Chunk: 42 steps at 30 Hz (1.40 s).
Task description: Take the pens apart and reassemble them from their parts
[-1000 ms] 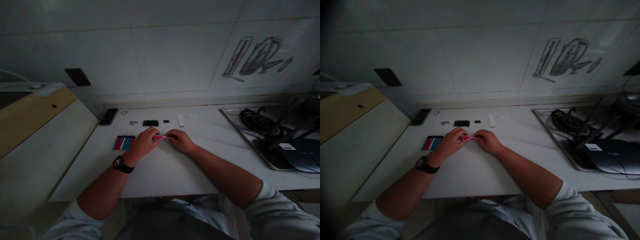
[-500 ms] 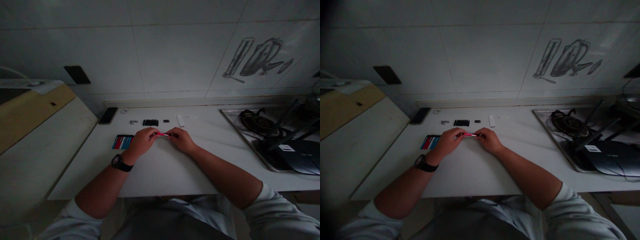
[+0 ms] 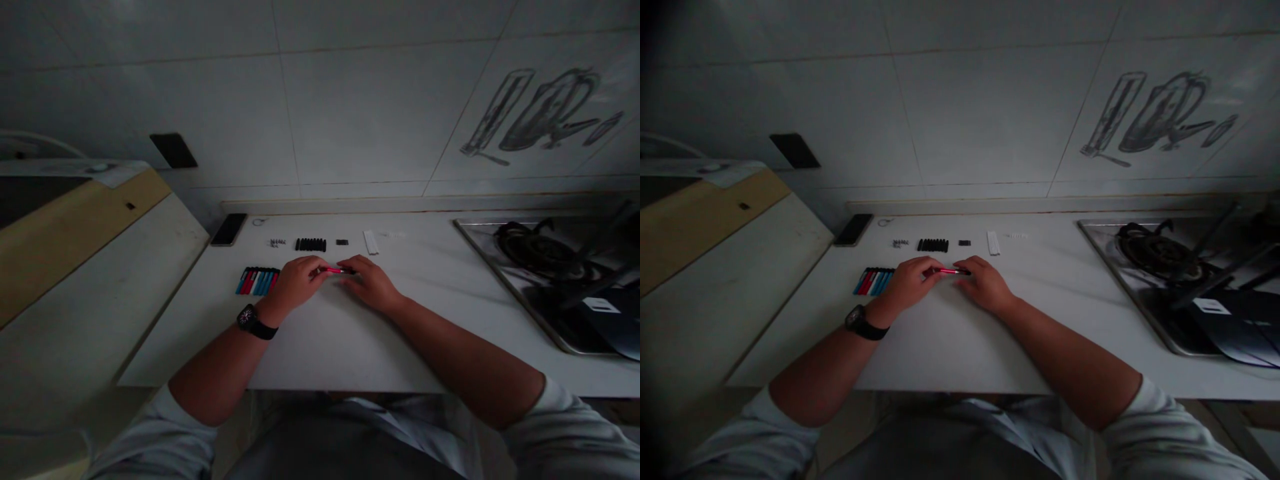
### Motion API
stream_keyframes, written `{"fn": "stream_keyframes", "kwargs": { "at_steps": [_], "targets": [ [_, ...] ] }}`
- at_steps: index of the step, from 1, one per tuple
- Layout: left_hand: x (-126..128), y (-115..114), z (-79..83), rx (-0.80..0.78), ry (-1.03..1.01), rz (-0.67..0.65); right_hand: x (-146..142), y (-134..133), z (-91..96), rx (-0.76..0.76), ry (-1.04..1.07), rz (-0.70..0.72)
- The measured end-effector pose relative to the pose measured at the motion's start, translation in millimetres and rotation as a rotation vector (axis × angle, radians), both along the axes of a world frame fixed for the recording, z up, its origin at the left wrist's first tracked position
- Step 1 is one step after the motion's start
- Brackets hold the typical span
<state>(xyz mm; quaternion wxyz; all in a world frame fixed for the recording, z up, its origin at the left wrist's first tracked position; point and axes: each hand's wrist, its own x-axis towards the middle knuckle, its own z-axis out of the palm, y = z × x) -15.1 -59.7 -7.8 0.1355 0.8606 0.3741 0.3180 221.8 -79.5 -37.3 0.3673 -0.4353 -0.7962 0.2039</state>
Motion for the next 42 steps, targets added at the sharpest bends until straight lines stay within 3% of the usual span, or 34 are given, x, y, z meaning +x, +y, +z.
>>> {"fn": "stream_keyframes", "kwargs": {
  "at_steps": [6,13,20,29,34,39,42],
  "targets": [
    [2,-3,-0.9,-0.032,-0.006,-0.041,3,-8,19.3,0.073,-0.053,0.011],
    [-2,-1,1.9,-0.082,0.058,-0.014,52,-1,46.4,0.02,-0.33,-0.196],
    [-2,2,-2.6,-0.09,0.091,-0.01,69,10,25.4,-0.139,-0.614,-0.226],
    [-3,4,-0.7,-0.035,0.08,0.05,75,14,15.4,-0.117,-0.596,-0.187],
    [-19,17,5.9,0.046,0.1,0.201,73,14,17.0,-0.099,-0.55,-0.181],
    [-66,51,6.8,0.164,0.176,0.512,65,12,21.9,-0.026,-0.474,-0.191],
    [-88,66,-2.5,0.126,0.256,0.602,60,10,22.5,-0.002,-0.444,-0.182]
  ]
}}
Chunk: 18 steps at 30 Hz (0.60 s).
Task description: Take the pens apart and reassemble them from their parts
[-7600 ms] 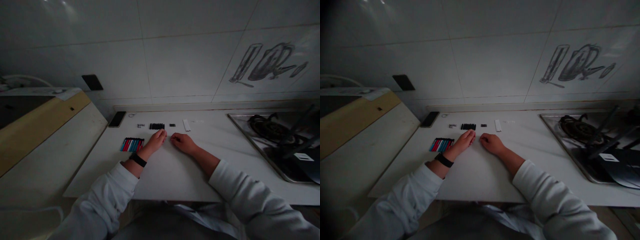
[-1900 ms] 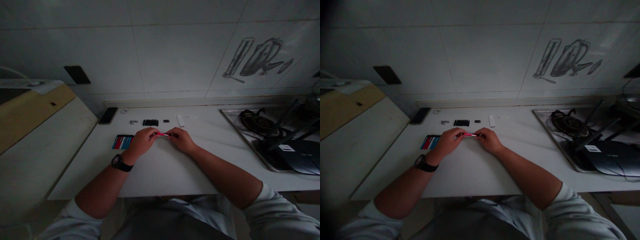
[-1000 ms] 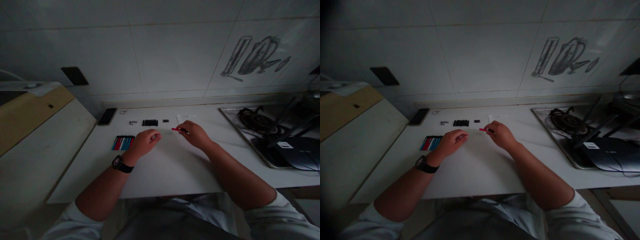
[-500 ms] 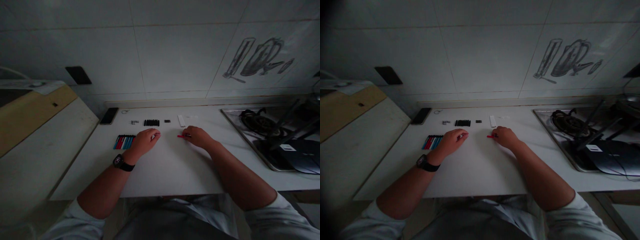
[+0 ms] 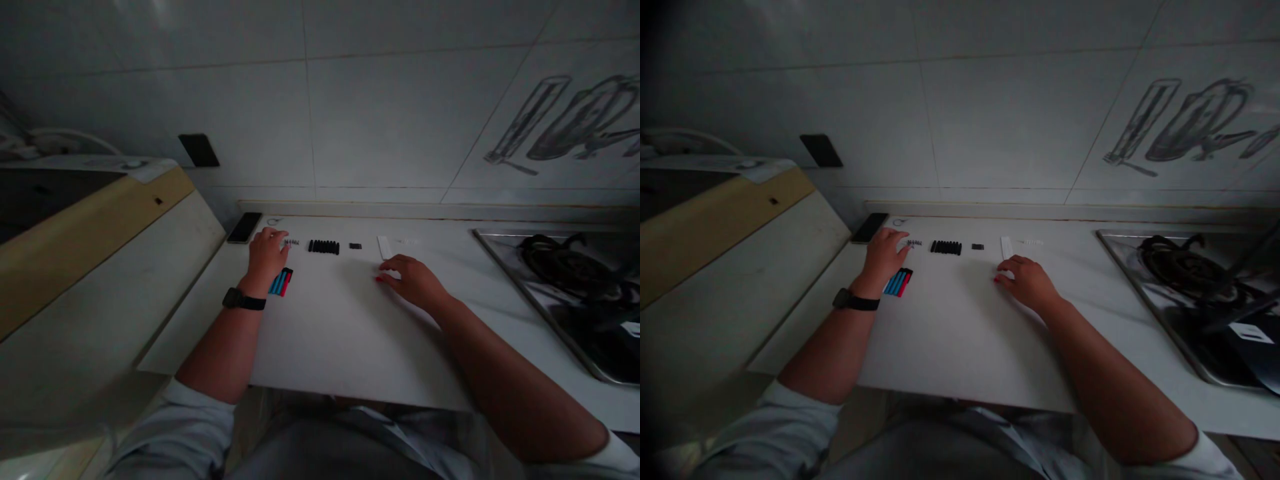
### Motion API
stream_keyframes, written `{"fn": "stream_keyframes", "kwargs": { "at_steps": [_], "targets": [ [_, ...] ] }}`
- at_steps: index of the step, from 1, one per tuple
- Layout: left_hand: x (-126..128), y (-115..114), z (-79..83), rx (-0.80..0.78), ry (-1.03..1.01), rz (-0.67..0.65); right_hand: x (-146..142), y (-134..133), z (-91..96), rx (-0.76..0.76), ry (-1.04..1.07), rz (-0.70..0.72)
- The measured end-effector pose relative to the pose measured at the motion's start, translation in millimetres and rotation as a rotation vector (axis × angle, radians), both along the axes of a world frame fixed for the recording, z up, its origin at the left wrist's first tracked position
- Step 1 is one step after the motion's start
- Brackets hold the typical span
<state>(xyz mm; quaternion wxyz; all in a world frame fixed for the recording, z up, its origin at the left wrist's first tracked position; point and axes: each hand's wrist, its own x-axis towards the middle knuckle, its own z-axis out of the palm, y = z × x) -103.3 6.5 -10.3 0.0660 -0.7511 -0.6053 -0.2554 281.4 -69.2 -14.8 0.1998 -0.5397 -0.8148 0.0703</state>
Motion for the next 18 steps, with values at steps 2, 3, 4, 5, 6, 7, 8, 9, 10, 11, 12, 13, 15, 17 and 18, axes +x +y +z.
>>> {"fn": "stream_keyframes", "kwargs": {
  "at_steps": [2,3,4,5,6,7,8,9,10,11,12,13,15,17,18],
  "targets": [
    [-7,5,-8.0,-0.047,0.031,0.013,-3,-1,-1.0,0.003,0.019,0.006],
    [-8,7,-11.9,-0.067,0.045,0.021,-5,-1,-2.0,0.004,0.025,0.012],
    [-8,8,-15.4,-0.083,0.06,0.029,-6,-1,-3.1,0.007,0.03,0.017],
    [-8,9,-18.6,-0.097,0.077,0.038,-6,-1,-4.4,0.01,0.036,0.021],
    [-7,10,-21.4,-0.109,0.096,0.043,-7,-1,-5.8,0.013,0.042,0.025],
    [-7,10,-23.9,-0.119,0.117,0.045,-7,-1,-7.1,0.017,0.049,0.027],
    [-6,11,-26.0,-0.127,0.137,0.046,-8,0,-8.3,0.02,0.057,0.028],
    [-6,12,-28.0,-0.134,0.155,0.043,-8,0,-9.3,0.023,0.065,0.028],
    [-6,13,-29.5,-0.141,0.167,0.039,-8,0,-10.1,0.027,0.072,0.029],
    [-5,14,-30.7,-0.147,0.174,0.033,-7,1,-10.7,0.033,0.078,0.031],
    [-5,15,-31.5,-0.151,0.176,0.027,-7,1,-11.2,0.039,0.083,0.031],
    [-5,15,-31.8,-0.151,0.177,0.02,-7,1,-11.7,0.047,0.088,0.032],
    [-4,14,-31.2,-0.139,0.17,0.001,-6,2,-12.8,0.068,0.1,0.033],
    [-3,13,-29.3,-0.116,0.148,-0.013,-5,2,-13.9,0.087,0.117,0.036],
    [-2,12,-28.2,-0.108,0.133,-0.018,-5,2,-14.5,0.094,0.129,0.039]
  ]
}}
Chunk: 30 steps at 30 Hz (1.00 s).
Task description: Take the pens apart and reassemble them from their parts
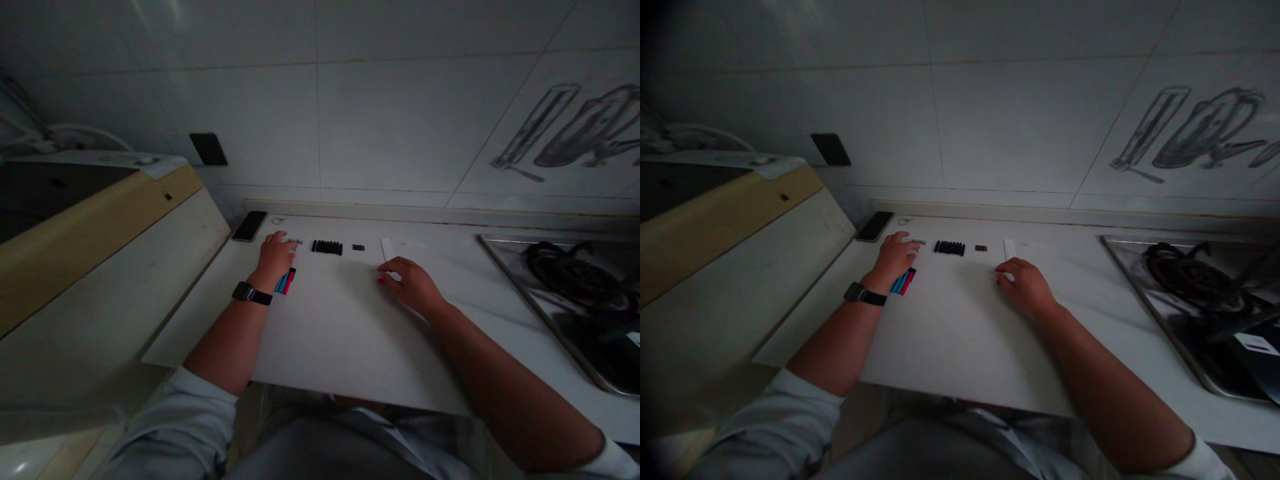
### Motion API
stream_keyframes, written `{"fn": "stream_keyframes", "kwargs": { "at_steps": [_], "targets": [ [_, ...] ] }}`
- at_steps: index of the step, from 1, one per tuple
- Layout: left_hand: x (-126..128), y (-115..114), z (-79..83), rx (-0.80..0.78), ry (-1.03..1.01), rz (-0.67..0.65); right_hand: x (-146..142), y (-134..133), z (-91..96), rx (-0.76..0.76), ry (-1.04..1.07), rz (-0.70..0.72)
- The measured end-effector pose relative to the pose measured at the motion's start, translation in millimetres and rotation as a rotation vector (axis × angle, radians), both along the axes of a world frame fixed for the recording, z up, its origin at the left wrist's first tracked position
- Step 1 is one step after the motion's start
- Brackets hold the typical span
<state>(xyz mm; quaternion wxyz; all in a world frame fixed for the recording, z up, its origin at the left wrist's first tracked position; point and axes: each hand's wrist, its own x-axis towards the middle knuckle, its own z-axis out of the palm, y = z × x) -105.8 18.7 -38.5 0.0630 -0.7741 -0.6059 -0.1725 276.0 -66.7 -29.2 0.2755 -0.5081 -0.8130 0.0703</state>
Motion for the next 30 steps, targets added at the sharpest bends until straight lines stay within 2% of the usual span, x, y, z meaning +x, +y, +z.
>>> {"fn": "stream_keyframes", "kwargs": {
  "at_steps": [4,7,9,13,17,22,26,30],
  "targets": [
    [5,-1,5.6,0.011,-0.068,-0.021,-3,-1,-0.7,0.014,0.037,0.017],
    [14,-5,13.0,0.036,-0.177,-0.116,-8,1,0.4,0.047,0.036,0.018],
    [24,-12,19.1,0.034,-0.284,-0.195,-13,6,2.0,0.071,-0.028,0.028],
    [44,-30,27.2,0.008,-0.44,-0.259,-28,24,7.6,0.057,-0.223,0.061],
    [52,-38,26.0,-0.017,-0.427,-0.304,-52,50,13.5,0.014,-0.4,0.052],
    [49,-34,21.2,-0.02,-0.434,-0.271,-76,79,12.9,-0.01,-0.518,0.05],
    [47,-32,20.0,0.006,-0.424,-0.265,-78,93,10.0,0.004,-0.534,0.065],
    [48,-34,21.4,0.026,-0.429,-0.261,-74,102,9.5,0.092,-0.533,0.123]
  ]
}}
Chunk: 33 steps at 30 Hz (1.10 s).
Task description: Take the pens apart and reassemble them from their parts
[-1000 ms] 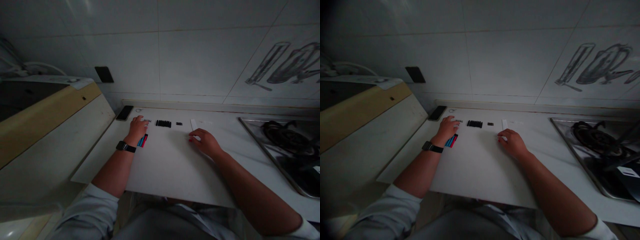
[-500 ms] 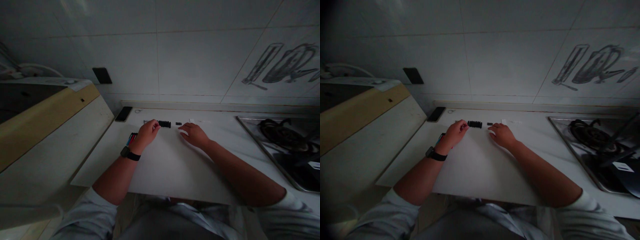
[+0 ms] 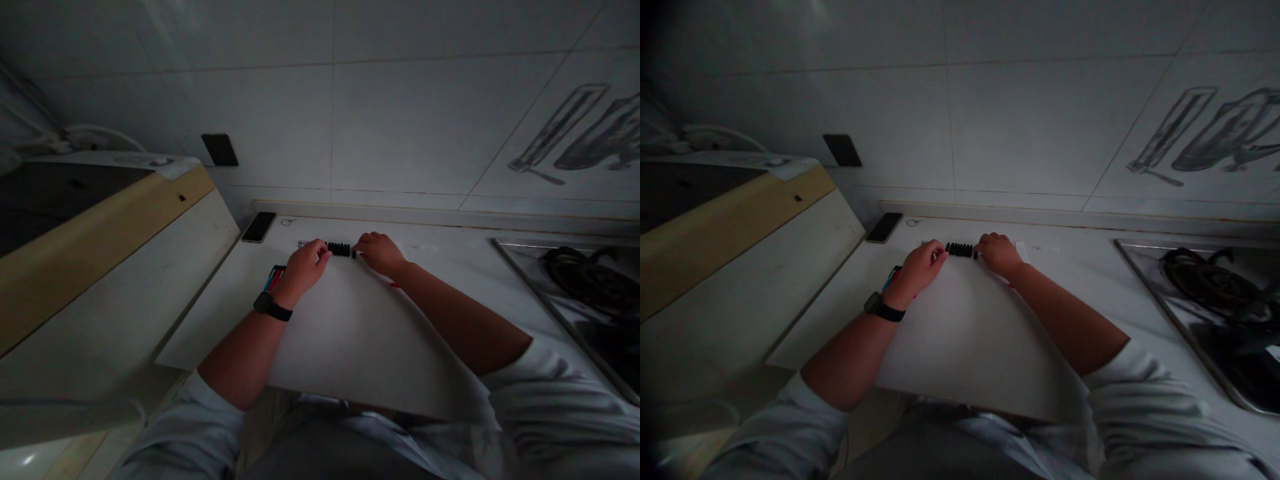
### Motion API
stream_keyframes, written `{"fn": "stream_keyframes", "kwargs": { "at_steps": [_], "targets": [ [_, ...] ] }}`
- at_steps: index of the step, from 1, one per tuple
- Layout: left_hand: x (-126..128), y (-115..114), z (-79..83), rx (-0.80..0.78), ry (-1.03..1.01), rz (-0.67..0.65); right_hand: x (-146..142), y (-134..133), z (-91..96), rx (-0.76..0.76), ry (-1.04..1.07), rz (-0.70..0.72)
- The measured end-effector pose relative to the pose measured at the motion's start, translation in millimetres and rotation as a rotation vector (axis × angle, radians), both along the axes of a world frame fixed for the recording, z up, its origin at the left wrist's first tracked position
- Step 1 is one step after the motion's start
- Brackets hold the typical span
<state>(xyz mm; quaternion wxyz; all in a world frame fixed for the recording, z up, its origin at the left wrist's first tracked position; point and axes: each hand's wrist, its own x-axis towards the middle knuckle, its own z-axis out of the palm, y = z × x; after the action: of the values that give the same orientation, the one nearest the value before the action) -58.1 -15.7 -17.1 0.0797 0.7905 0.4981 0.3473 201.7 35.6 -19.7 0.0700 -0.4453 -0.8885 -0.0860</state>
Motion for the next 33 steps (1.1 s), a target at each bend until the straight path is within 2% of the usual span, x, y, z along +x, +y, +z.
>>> {"fn": "stream_keyframes", "kwargs": {
  "at_steps": [7,10,14,18,22,26,29,33],
  "targets": [
    [1,1,2.7,-0.028,-0.099,0.003,-1,8,2.3,0.046,-0.054,0.213],
    [2,2,3.0,-0.066,-0.187,0.01,-3,-2,9.6,0.024,0.055,0.17],
    [5,1,1.0,-0.139,-0.314,-0.052,-1,-32,22.7,-0.053,0.286,0.027],
    [14,0,-3.8,-0.193,-0.42,-0.125,4,-67,26.9,-0.126,0.561,0.016],
    [31,1,-4.4,-0.293,-0.61,-0.188,8,-86,15.5,-0.202,0.847,-0.073],
    [50,-2,2.8,-0.486,-0.728,-0.263,10,-87,-4.2,-0.204,1.08,-0.225],
    [62,-5,3.5,-0.603,-0.772,-0.261,12,-84,-16.1,-0.216,1.216,-0.229],
    [70,-6,-11.5,-0.662,-0.836,-0.252,16,-84,-23.9,-0.246,1.256,-0.204]
  ]
}}
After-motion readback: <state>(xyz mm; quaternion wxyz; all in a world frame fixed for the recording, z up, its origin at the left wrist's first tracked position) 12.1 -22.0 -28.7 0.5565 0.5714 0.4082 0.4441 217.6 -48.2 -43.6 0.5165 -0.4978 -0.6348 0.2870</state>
